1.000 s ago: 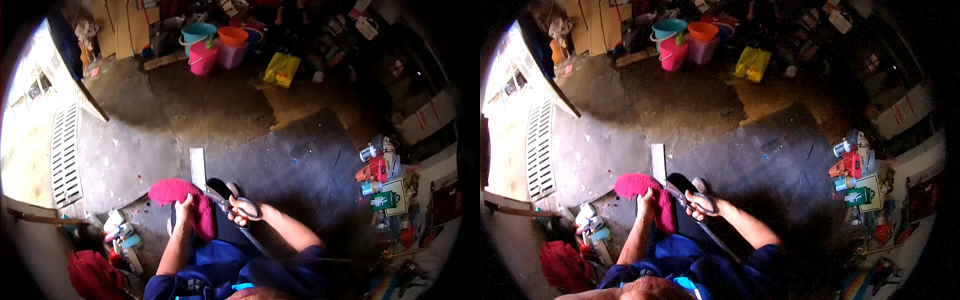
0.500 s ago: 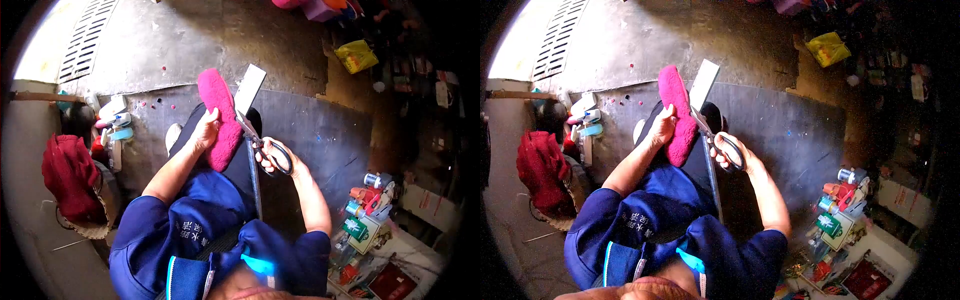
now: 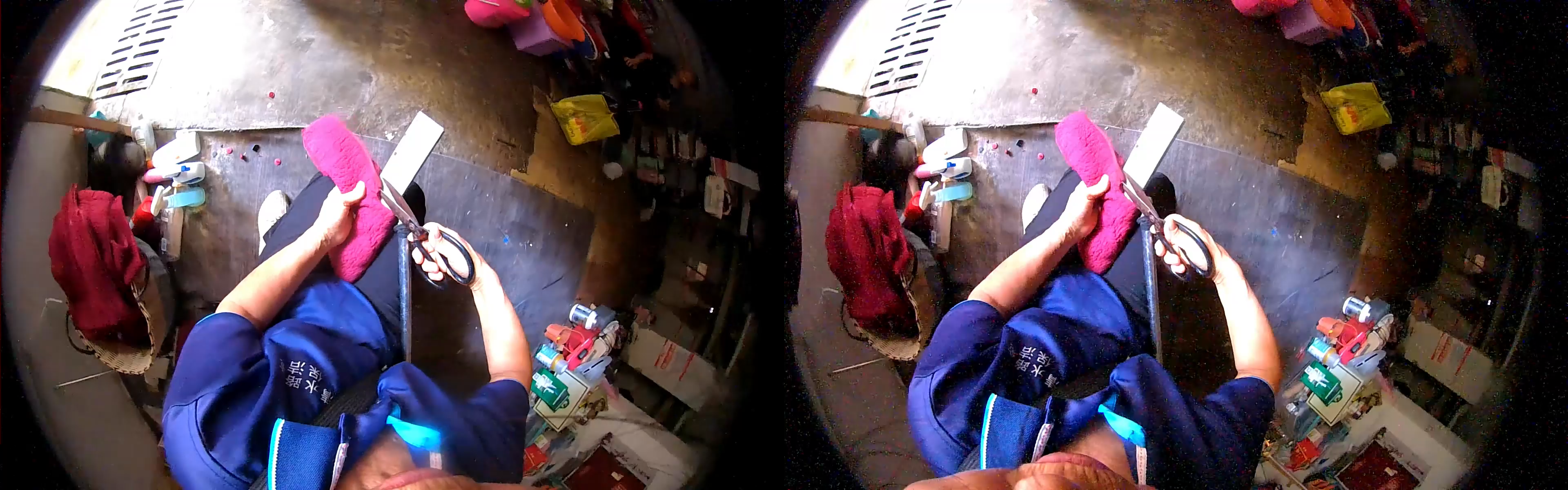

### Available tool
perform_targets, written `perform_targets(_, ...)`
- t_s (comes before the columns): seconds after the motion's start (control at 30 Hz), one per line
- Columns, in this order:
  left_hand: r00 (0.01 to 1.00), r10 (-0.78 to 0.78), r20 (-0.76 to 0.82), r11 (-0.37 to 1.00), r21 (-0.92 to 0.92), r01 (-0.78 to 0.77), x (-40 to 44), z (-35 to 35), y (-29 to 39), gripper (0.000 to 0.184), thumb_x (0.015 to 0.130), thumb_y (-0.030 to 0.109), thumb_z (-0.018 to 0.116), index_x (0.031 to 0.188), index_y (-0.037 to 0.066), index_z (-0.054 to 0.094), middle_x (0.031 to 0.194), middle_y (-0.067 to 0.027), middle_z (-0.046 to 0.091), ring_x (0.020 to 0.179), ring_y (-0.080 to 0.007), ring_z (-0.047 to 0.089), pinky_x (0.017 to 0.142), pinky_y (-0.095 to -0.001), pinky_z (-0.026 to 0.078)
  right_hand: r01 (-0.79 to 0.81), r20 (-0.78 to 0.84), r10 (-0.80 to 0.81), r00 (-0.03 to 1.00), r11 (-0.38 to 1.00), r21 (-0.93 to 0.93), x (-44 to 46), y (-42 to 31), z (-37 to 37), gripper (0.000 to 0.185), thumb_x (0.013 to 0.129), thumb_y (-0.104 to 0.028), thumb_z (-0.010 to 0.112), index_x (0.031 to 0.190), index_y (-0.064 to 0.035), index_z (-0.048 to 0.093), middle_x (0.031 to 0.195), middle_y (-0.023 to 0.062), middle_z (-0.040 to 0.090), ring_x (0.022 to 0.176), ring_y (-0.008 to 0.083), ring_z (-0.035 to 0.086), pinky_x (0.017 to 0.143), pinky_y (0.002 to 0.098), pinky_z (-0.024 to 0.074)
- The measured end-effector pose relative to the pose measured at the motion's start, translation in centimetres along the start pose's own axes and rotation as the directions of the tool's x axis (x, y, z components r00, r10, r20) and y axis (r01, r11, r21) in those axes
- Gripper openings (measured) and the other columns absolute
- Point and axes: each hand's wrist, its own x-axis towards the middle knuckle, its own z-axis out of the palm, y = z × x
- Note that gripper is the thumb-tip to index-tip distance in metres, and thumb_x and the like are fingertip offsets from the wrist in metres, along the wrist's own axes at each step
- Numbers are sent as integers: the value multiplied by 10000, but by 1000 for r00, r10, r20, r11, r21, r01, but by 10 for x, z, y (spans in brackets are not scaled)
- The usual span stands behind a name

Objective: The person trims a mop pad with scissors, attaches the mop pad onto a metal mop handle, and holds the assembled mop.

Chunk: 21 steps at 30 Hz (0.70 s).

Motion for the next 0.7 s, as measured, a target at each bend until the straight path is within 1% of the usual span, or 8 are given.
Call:
perform_targets(0.03,1000,5,-5,1000,-6,-5,0,1,0,335,873,196,607,1159,34,542,1063,-62,614,997,-209,580,906,-379,455,-6,3,6,1000,1000,-5,1,2,-2,375,920,-456,502,967,-84,490,748,32,534,524,71,452,410,201,382)
perform_targets(0.1,1000,-15,-9,993,-116,14,1,3,1,349,874,185,602,1180,32,535,1089,-71,615,1010,-223,584,909,-384,458,79,-2,-80,997,990,-116,3,5,-3,529,876,-545,502,1087,-60,475,777,47,519,538,74,430,438,202,351)
perform_targets(0.17,1000,-17,4,992,-122,18,3,-1,-1,357,874,186,602,1188,32,531,1098,-75,614,1013,-230,585,912,-389,457,74,-51,-86,995,976,-206,4,6,-1,606,834,-590,515,1109,-52,469,779,47,517,537,72,432,436,199,350)
perform_targets(0.3,999,-34,14,996,-79,35,5,1,2,381,871,193,604,1206,31,522,1100,-76,614,1017,-240,586,926,-401,449,105,-136,-147,980,954,-280,6,12,5,599,841,-576,522,1121,-51,455,777,45,534,536,73,447,447,209,384)
perform_targets(0.33,999,-31,14,996,-82,32,6,2,2,381,871,193,604,1206,31,522,1100,-76,614,1017,-240,586,926,-401,449,124,-167,-189,968,933,-338,6,13,8,474,878,-483,573,1029,-49,459,712,42,523,477,70,428,412,222,375)
perform_targets(0.5,999,-27,26,998,-60,28,6,3,5,360,875,189,602,1192,33,528,1078,-73,618,1001,-230,590,919,-392,453,-6,-184,-80,980,904,-428,-1,-8,7,519,856,-535,572,997,-46,476,717,35,517,509,66,443,422,219,388)
perform_targets(0.57,999,-26,35,999,-46,28,4,4,5,357,877,190,601,1190,34,529,1075,-70,618,999,-228,590,916,-391,453,-29,-148,-57,987,853,-520,1,-13,8,490,908,-512,492,1027,-38,464,747,52,544,546,76,481,453,219,419)
perform_targets(0.7,1000,-11,6,1000,25,11,5,1,4,356,877,202,606,1181,33,534,1069,-64,618,988,-221,589,909,-383,453,15,-147,-127,981,804,-594,17,-19,10,489,923,-509,459,1113,-58,445,782,50,547,566,79,496,457,218,428)
